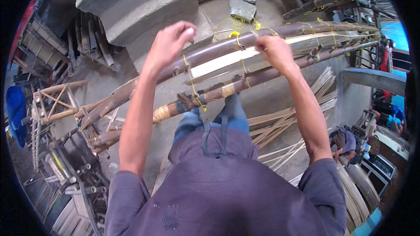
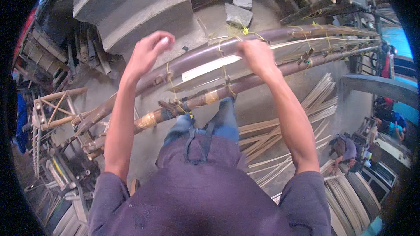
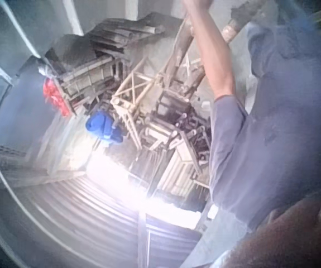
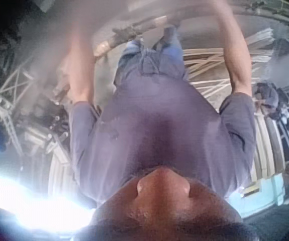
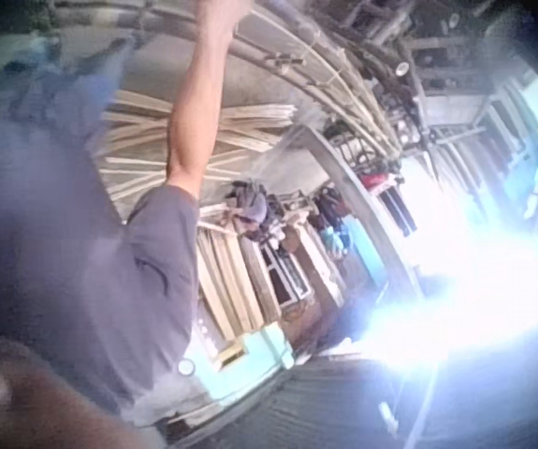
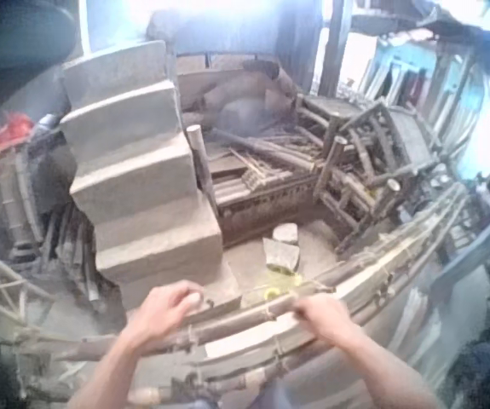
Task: The person repeatedly picks up thin wooden sticks from the floor and secures them to a horizontal bamboo frame using yellow string. They wrap and tie the string at multiple points along the frame, then return to the floor to retrieve more sticks and repeat the process.
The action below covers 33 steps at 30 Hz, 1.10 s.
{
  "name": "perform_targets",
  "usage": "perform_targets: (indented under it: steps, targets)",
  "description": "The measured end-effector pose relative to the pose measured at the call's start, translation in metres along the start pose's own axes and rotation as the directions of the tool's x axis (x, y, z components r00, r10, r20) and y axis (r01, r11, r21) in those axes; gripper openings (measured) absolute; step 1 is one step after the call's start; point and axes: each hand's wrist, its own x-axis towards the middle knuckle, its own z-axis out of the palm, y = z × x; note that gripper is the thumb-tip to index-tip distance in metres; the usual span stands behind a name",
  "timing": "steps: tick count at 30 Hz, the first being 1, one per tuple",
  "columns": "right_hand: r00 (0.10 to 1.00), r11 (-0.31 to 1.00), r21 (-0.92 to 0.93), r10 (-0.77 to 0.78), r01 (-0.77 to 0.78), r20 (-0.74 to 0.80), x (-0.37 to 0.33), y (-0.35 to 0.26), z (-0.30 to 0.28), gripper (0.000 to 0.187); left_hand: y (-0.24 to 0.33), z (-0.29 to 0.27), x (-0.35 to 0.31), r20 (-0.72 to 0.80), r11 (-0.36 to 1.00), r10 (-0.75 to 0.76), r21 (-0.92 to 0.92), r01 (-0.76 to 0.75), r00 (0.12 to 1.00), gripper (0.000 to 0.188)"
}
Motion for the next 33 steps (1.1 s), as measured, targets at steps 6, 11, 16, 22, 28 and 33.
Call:
perform_targets:
  steps: [6,11,16,22,28,33]
  targets:
    - [0.984,1.0,-0.03,-0.005,-0.001,-0.178,-0.009,-0.009,-0.004,0.013,-0.005,-0.016,-0.1,0.063,0.981,0.003,-0.192,0.01,0.998,0.022]
    - [0.985,0.967,-0.197,-0.146,0.161,0.089,0.008,-0.01,0.012,0.007,-0.005,-0.015,-0.131,0.105,0.988,-0.032,-0.144,0.047,0.994,0.018]
    - [0.979,0.976,-0.192,0.069,-0.106,-0.193,0.004,0.001,0.018,0.006,-0.017,-0.021,-0.151,0.081,0.972,-0.128,-0.189,0.142,0.988,0.019]
    - [0.858,0.118,0.862,0.234,-0.492,0.458,-0.127,-0.164,0.062,0.021,-0.031,0.011,-0.157,-0.05,0.99,-0.017,0.141,0.024,0.999,0.037]
    - [0.937,0.559,0.812,-0.163,-0.169,0.308,-0.104,-0.174,0.161,0.024,-0.017,0.047,-0.114,0.058,0.942,-0.174,0.301,0.149,0.983,0.032]
    - [0.76,0.758,0.064,-0.649,0.649,-0.01,0.002,-0.23,-0.091,0.006,-0.04,0.066,-0.123,-0.117,0.954,-0.105,0.268,0.133,0.988,0.019]
